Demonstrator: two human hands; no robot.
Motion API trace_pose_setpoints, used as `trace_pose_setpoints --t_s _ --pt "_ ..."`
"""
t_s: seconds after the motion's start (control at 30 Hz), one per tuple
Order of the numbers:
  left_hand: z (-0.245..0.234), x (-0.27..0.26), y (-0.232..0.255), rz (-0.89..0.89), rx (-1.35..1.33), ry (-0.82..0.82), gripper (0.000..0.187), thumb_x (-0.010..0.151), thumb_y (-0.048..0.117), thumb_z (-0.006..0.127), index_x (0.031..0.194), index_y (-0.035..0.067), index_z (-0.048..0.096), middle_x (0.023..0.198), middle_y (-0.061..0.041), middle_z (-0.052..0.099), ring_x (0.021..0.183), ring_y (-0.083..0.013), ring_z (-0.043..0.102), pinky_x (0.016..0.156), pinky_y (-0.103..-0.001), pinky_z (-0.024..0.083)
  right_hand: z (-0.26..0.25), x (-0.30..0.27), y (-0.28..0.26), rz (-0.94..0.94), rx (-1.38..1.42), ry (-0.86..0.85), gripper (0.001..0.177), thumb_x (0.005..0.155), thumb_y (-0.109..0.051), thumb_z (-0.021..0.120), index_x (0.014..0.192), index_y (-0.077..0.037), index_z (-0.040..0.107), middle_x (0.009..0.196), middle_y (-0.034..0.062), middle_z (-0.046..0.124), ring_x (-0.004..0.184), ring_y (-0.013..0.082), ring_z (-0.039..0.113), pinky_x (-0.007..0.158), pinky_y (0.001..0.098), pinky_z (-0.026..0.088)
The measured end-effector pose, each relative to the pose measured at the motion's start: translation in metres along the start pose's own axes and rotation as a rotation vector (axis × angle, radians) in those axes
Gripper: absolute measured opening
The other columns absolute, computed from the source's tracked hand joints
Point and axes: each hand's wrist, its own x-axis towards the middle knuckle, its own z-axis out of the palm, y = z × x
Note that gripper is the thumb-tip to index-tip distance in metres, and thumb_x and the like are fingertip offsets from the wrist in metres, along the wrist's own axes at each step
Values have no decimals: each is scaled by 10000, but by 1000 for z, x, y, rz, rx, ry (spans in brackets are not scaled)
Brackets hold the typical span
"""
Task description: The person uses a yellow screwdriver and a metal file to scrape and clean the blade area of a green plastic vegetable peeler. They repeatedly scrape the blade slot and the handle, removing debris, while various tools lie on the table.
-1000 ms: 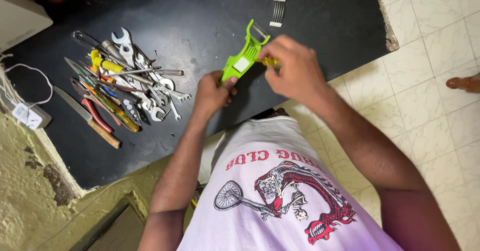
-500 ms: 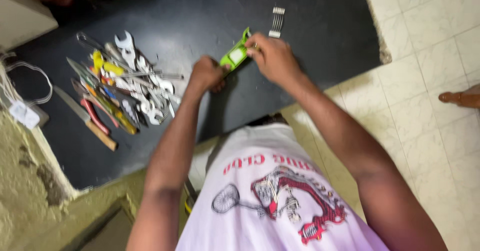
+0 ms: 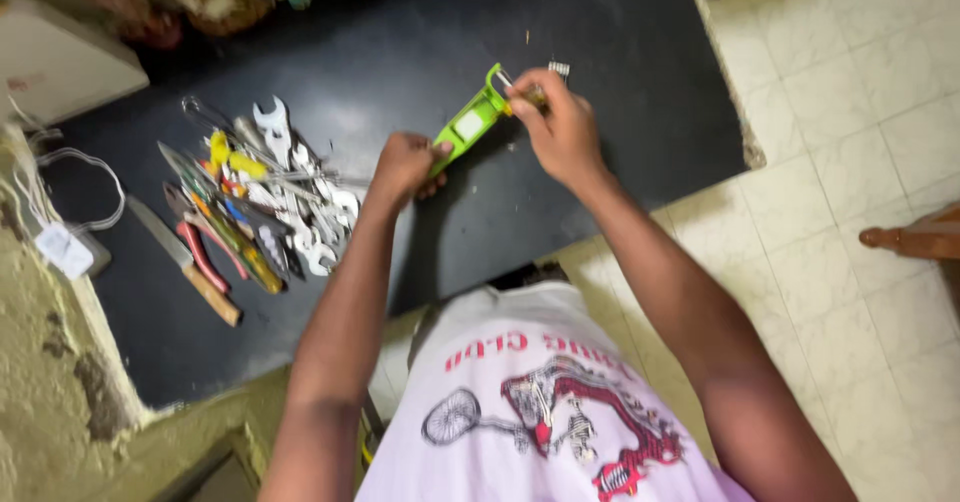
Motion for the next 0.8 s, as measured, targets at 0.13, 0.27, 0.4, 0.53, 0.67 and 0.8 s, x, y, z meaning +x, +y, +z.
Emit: trace_pose_setpoints --t_s 0.13,0.27,0.4,0.53,0.67,0.8 --pt "4 -14 0 104 -32 -3 247 916 271 747 924 25 770 607 -80 668 446 -147 532 420 -316 387 -13 -38 0 -161 226 168 187 1083 -24 626 1257 -20 559 1183 125 731 1105 177 715 963 318 586" --pt "25 -13 10 493 327 232 254 921 278 760 957 26 761 636 -112 678 571 -214 616 558 -379 470 -29 -64 3 -185 481 341 225 1120 -53 607 1305 -61 478 1211 151 692 1098 171 679 930 293 570" --pt "51 -8 17 644 431 442 243 984 238 732 948 -3 731 736 -175 646 632 -303 600 622 -429 476 -118 -69 19 -144 740 474 221 1090 -86 629 1238 -106 465 1190 164 694 1034 193 701 887 318 606" --pt "100 -30 25 351 -238 344 245 997 219 671 1073 -9 714 714 -56 667 541 -116 549 493 -291 416 -198 -85 66 260 1207 468 198 1032 -102 650 1159 -94 499 1169 157 703 905 211 689 829 305 605" --pt "198 -46 46 599 -207 551 259 996 113 678 1214 -25 701 837 -24 693 654 -60 577 589 -222 474 -241 -113 140 508 1427 542 165 1007 -180 641 1132 -73 636 1151 115 724 949 204 730 814 253 608" --pt "309 -57 80 657 -233 647 284 1019 72 681 1290 -12 688 950 -54 668 776 -88 585 700 -242 505 -287 -145 192 502 1551 414 116 1003 -177 668 1106 -125 686 1112 83 735 999 199 732 833 267 609"
